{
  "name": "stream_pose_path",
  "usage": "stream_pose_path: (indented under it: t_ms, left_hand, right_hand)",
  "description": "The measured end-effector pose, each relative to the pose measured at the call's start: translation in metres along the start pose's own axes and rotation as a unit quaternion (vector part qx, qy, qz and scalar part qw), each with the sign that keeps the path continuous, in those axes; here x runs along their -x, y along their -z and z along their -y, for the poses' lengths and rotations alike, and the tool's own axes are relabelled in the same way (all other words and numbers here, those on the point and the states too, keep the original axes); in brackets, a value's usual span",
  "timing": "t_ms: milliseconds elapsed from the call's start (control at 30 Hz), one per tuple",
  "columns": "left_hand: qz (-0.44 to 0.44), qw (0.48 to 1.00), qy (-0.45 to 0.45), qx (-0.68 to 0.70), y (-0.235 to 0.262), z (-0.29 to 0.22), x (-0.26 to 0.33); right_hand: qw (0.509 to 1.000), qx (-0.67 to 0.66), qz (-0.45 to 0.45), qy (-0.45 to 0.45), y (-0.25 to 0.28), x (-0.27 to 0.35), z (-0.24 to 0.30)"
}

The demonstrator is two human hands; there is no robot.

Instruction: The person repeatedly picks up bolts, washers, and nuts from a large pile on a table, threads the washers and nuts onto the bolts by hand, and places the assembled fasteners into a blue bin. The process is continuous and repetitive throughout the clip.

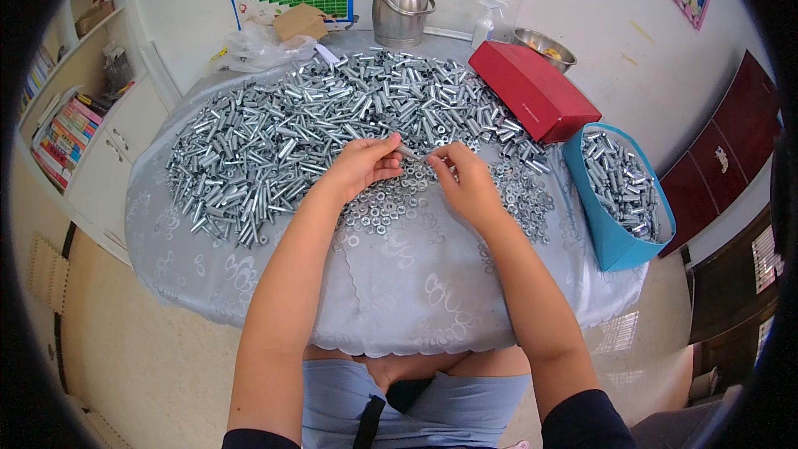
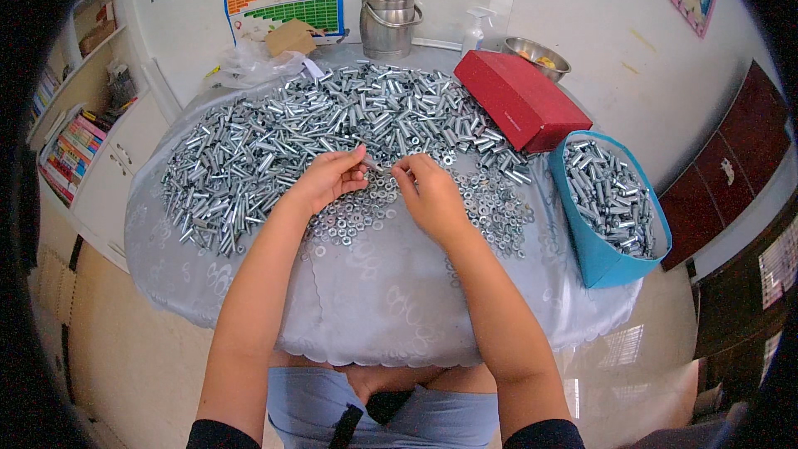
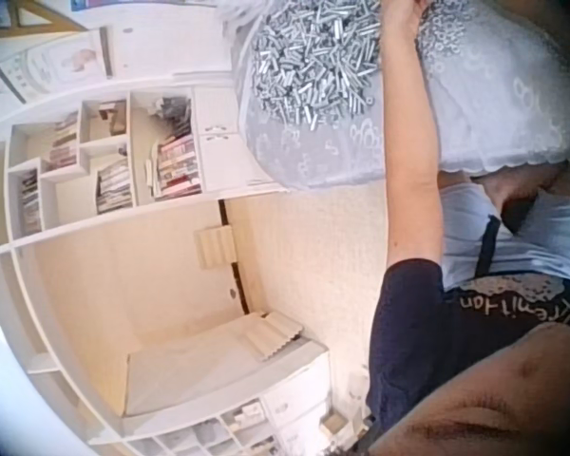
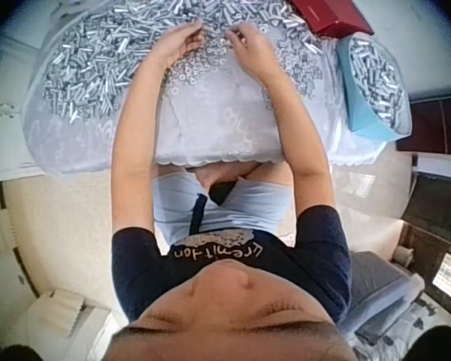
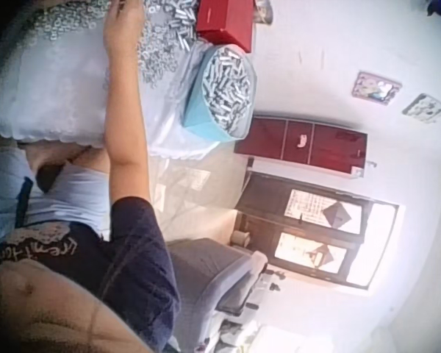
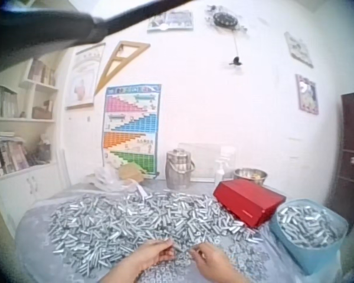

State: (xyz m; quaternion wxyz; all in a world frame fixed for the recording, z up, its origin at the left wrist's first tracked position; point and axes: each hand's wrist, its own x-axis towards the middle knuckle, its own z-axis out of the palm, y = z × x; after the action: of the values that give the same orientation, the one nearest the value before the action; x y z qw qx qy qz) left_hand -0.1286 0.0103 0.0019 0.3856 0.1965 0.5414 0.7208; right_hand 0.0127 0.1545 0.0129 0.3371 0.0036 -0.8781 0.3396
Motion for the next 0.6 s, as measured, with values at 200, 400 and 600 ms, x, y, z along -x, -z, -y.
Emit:
stream_pose_path:
  t_ms: [200, 400, 600]
  left_hand:
    - [-0.006, 1.000, 0.019, 0.002, -0.011, 0.002, 0.002]
    - [0.005, 0.998, 0.018, 0.055, -0.020, 0.005, 0.003]
    - [-0.004, 0.997, 0.034, 0.071, -0.013, 0.003, 0.002]
  right_hand:
    - [0.999, -0.013, -0.031, 0.000, -0.002, -0.001, 0.002]
    - [0.980, -0.161, -0.071, -0.090, -0.003, -0.005, -0.005]
    - [0.970, -0.205, -0.022, -0.128, -0.008, -0.005, -0.011]
